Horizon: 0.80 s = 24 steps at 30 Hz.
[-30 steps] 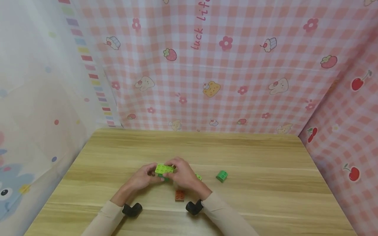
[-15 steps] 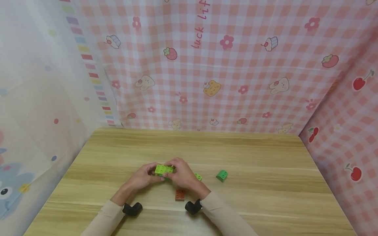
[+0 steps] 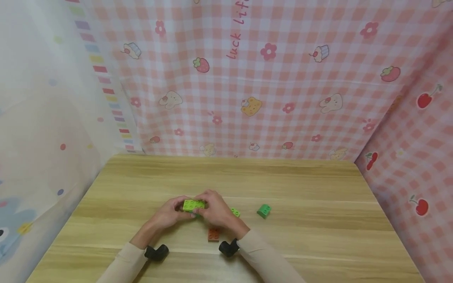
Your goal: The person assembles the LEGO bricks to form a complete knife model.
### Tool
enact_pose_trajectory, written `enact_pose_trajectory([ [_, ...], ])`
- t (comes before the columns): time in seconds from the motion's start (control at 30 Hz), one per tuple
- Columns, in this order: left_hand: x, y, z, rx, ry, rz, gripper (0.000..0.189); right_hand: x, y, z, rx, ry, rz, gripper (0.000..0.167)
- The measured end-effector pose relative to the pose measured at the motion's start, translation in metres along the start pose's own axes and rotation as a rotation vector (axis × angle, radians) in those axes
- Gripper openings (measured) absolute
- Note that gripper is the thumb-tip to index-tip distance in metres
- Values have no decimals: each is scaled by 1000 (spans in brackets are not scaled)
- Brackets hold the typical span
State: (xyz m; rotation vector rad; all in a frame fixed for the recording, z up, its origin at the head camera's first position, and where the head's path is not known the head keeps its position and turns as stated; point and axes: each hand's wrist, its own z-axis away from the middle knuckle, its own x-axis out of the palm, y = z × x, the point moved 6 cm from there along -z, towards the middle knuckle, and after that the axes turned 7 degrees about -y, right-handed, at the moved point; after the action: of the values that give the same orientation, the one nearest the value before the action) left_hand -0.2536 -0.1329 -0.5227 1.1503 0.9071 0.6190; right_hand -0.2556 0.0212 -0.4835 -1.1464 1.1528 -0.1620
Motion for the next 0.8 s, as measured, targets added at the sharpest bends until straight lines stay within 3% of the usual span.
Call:
enact_pose_trajectory([
  [0.37,-1,-4,0,-45,22,-10,39,0,-4,0,7,-5,63,27],
  [0.8,-1,0,1,-25,11,-10,39,1,0,-1,31,-3,70,28],
])
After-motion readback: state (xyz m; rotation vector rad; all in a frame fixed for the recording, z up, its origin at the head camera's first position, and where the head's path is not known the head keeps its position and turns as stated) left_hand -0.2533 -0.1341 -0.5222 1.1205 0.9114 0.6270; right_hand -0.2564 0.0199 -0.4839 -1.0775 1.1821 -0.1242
